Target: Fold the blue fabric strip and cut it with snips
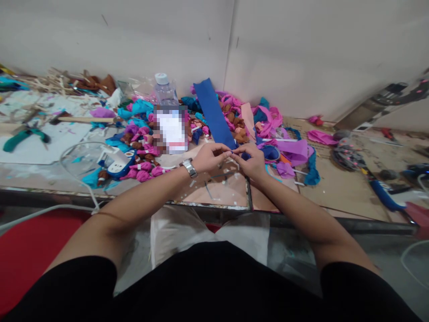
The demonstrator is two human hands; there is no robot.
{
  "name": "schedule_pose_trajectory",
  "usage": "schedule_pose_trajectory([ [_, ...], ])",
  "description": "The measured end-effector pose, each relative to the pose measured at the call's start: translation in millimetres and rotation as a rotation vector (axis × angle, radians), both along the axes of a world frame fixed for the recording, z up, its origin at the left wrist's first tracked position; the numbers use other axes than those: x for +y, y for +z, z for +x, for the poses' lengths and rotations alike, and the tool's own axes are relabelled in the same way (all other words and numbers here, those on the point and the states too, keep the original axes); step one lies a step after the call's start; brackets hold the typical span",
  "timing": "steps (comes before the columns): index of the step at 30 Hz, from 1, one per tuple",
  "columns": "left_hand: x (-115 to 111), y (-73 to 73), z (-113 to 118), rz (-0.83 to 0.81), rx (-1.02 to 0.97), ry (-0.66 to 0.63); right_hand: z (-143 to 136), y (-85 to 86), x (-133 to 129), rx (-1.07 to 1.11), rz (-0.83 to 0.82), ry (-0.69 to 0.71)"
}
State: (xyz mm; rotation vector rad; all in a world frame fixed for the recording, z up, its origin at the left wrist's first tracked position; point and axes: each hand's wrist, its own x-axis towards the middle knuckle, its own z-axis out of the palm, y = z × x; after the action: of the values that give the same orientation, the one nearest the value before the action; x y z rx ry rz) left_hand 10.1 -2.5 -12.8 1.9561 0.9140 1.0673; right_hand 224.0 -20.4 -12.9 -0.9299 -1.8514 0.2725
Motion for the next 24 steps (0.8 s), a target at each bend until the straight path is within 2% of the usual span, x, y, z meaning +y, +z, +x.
schedule_pose_trajectory([
  [10, 4.1, -6.6, 0.9, -0.222, -0.151, -0.162, -0.6, -2.1, -2.0, 0.019, -0.083, -0.016],
  [17, 4.6, -2.8, 0.2, -0.242, -0.182, -0.185, -2.3, 0.7, -3.7, 0.02, -0.104, 0.01],
  [24, 6.3, -1.9, 0.0, -0.2, -0.199, -0.146, -2.5, 3.9, -6.2, 0.058, -0.103, 0.002],
])
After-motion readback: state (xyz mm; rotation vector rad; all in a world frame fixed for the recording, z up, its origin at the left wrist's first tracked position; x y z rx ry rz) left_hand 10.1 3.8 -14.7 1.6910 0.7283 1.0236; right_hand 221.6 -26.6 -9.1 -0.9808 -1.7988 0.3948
